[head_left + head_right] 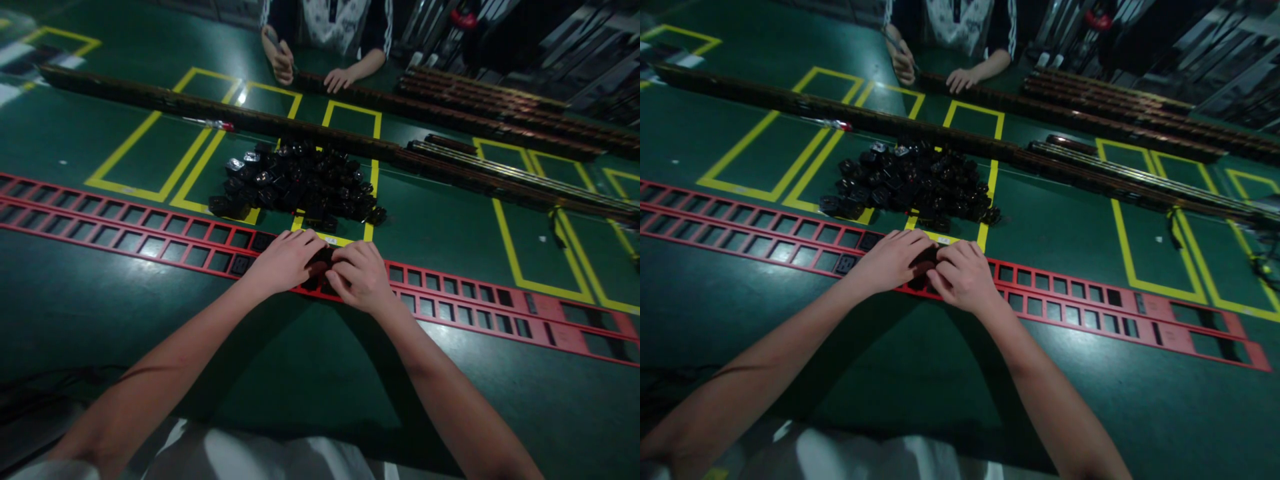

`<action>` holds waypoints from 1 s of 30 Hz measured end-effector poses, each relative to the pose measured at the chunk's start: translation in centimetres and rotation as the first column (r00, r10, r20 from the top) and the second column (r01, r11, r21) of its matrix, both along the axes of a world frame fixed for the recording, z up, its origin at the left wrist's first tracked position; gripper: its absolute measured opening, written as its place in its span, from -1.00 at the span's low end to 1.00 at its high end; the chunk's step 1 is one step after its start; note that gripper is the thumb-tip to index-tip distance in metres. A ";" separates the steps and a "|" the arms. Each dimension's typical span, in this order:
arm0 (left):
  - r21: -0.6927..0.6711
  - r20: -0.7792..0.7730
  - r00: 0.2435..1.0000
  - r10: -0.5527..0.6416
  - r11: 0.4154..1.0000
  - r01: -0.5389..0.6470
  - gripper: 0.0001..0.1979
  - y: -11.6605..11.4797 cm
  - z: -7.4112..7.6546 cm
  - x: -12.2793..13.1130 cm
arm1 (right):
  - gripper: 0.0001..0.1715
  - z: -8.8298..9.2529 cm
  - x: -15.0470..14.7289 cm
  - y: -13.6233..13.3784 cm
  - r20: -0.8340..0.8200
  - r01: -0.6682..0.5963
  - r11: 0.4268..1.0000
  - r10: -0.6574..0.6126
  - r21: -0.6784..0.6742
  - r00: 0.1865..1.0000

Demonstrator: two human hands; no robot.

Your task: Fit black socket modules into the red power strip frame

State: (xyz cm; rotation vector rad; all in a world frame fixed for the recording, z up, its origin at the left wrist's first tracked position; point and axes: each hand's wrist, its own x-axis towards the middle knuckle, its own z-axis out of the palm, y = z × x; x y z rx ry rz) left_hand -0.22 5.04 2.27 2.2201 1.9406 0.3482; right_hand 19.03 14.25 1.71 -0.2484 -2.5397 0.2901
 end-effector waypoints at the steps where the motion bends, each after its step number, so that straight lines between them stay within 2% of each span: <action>1: 0.001 -0.007 1.000 0.002 1.000 -0.002 -0.73 0.0 0.0 0.0 | -0.76 -0.1 0.0 0.1 -0.011 0.079 0.997 -0.079 -0.007 0.997; 3: 0.005 -0.015 1.000 0.004 1.000 -0.004 -0.73 0.0 0.0 0.1 | -0.77 -0.4 -0.2 0.4 0.005 0.211 0.976 -0.211 -0.048 0.977; 5: 0.010 -0.005 1.000 0.005 1.000 -0.005 -0.70 0.0 0.1 0.1 | -0.67 -0.6 -0.4 0.7 0.077 0.281 0.954 -0.274 -0.106 0.959; 8: 0.018 0.021 1.000 0.003 1.000 -0.003 -0.64 0.0 0.0 0.1 | -0.55 -0.7 -0.8 0.8 0.225 0.307 0.936 -0.266 -0.173 0.937; 12: 0.013 0.024 1.000 0.006 1.000 -0.006 -0.65 0.0 0.0 0.0 | -0.47 -0.3 -1.0 0.5 0.342 0.331 0.932 -0.267 -0.146 0.901; 20: -0.001 0.030 1.000 0.005 1.000 -0.005 -0.64 0.1 -0.1 0.0 | -0.35 0.0 -1.2 0.3 0.380 0.467 0.883 -0.417 -0.046 0.826; 26: -0.005 0.037 0.999 0.009 1.000 -0.009 -0.63 0.1 -0.2 -0.1 | -0.42 -0.1 -1.3 0.4 0.353 0.484 0.870 -0.425 -0.095 0.834; 30: -0.012 0.035 0.999 0.009 1.000 -0.008 -0.62 0.0 -0.2 0.0 | -0.49 -0.4 -1.4 0.4 0.355 0.446 0.889 -0.386 -0.103 0.852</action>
